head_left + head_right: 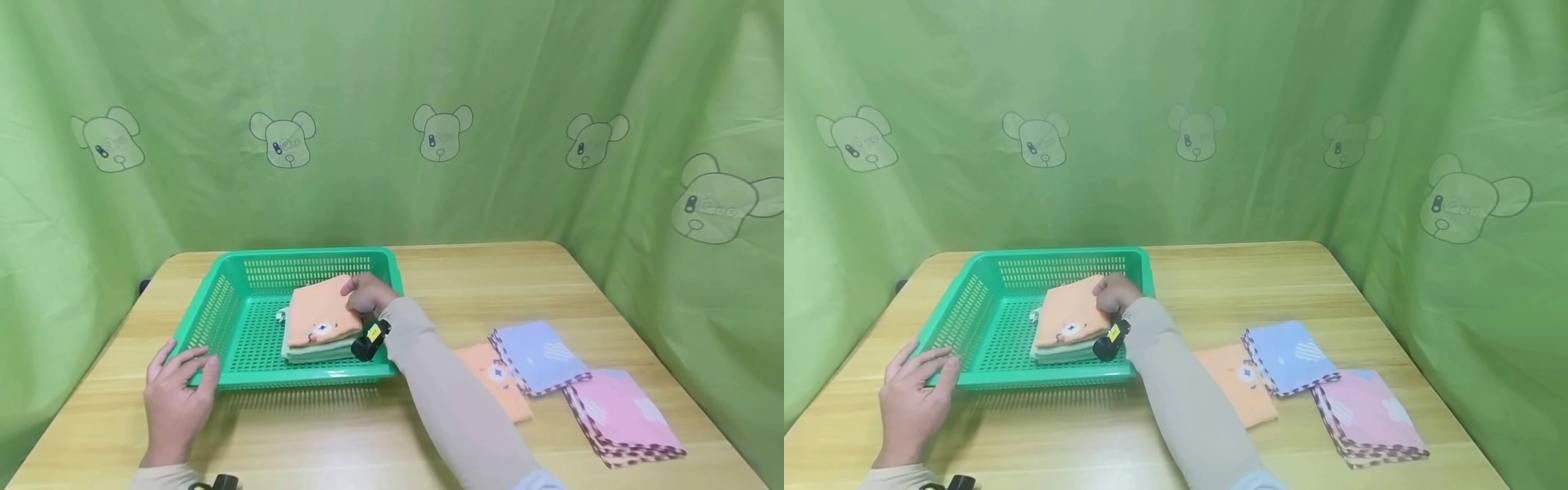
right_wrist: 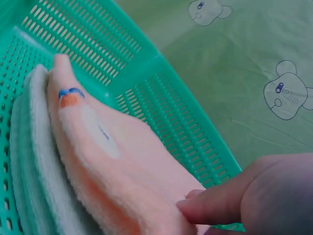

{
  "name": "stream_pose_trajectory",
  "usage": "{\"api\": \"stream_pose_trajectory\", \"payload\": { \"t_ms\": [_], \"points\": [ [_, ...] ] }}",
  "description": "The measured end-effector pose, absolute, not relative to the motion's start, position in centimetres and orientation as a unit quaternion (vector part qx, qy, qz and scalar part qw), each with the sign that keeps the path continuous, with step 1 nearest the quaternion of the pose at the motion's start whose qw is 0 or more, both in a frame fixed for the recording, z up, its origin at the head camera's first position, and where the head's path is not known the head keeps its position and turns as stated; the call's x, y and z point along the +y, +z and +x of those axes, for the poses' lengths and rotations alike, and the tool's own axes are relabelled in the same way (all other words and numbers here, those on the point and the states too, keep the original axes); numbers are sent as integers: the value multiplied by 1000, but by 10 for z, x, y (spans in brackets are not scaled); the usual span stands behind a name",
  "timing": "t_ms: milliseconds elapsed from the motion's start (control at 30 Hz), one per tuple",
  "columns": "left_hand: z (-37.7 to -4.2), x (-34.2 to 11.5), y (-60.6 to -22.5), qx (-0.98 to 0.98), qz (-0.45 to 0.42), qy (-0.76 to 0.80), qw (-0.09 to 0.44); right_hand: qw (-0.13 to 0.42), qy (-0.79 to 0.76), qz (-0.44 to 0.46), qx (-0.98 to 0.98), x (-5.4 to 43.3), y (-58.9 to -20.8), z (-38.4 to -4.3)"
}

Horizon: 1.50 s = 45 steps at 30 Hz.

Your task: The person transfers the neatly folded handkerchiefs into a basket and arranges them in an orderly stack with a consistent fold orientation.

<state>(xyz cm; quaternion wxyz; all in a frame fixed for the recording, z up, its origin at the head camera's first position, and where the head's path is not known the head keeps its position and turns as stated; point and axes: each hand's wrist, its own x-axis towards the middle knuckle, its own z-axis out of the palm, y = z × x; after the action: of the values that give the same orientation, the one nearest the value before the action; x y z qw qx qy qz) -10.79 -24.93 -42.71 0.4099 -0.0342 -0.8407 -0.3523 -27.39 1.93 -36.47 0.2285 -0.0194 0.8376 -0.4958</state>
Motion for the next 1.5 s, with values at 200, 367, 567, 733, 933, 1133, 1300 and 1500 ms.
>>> {"api": "stream_pose_trajectory", "payload": {
  "t_ms": [200,367,567,733,933,1133,1300,1500],
  "points": [
    [-108,-248,-427,-839,-36,-353,412,234,-471,-31,850,20,-365,-272],
    [-108,-249,-428,-839,-36,-354,412,236,-446,-41,862,19,-366,-271],
    [-107,-250,-429,-840,-34,-350,413,241,-423,-46,872,19,-366,-271],
    [-106,-250,-428,-841,-35,-347,414,256,-434,-33,863,17,-366,-273],
    [-106,-249,-427,-840,-35,-350,413,255,-446,-11,858,16,-368,-275],
    [-106,-248,-425,-841,-34,-351,411,244,-415,-13,876,14,-369,-276],
    [-107,-248,-425,-839,-37,-350,414,247,-400,-21,882,16,-367,-275],
    [-107,-249,-427,-837,-41,-350,420,237,-385,-27,892,18,-367,-275]
  ]
}}
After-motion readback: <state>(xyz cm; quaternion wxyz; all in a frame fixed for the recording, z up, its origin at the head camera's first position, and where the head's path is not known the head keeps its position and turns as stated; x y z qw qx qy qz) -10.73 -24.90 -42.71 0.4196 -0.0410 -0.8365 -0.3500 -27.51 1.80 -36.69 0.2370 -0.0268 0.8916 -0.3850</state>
